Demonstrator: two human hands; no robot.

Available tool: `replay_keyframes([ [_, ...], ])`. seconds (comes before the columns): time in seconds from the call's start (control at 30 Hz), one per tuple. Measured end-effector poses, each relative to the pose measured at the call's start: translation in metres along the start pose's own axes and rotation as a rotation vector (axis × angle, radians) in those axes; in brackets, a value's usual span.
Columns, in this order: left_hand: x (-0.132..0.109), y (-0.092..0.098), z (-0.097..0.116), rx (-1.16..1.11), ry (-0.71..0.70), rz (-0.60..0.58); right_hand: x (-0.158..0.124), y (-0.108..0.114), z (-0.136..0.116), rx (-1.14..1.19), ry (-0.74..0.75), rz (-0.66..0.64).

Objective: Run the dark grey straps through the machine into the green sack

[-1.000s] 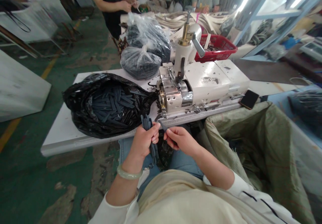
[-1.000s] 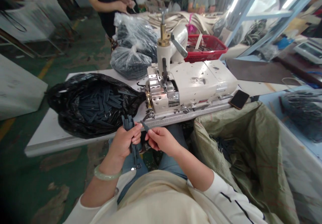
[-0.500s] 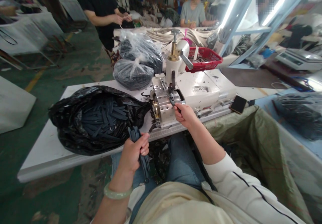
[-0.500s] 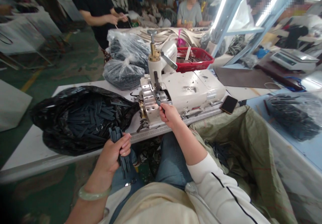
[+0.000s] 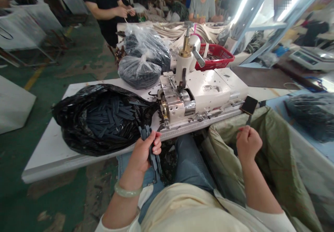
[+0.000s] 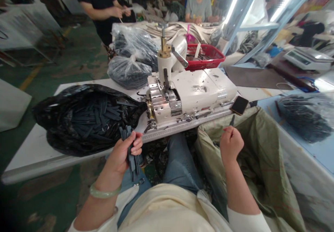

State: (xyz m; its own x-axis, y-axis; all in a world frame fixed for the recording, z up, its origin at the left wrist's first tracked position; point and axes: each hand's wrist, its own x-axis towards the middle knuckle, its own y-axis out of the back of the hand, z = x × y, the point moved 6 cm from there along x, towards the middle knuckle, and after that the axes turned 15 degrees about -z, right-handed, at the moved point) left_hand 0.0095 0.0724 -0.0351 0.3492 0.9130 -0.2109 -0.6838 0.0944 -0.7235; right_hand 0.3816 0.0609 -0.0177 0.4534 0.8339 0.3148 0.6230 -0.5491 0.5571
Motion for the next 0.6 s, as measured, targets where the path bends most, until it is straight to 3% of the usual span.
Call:
replay_keyframes([
  [0.1,0.006,-0.005,-0.008,-0.032,0.034,-0.035,-0.025,0.018,0.000,-0.515,0.320,0.028],
  [0.23,0.009,-0.012,-0.014,-0.030,0.063,-0.064,-0.047,0.009,-0.021,-0.668,0.593,0.100],
  [0.43,-0.002,-0.012,-0.008,-0.008,0.056,-0.049,-0.055,-0.008,-0.043,-0.650,0.675,0.150],
  [0.6,-0.004,-0.010,-0.007,-0.007,0.052,-0.048,-0.057,-0.011,-0.030,-0.645,0.641,0.093],
])
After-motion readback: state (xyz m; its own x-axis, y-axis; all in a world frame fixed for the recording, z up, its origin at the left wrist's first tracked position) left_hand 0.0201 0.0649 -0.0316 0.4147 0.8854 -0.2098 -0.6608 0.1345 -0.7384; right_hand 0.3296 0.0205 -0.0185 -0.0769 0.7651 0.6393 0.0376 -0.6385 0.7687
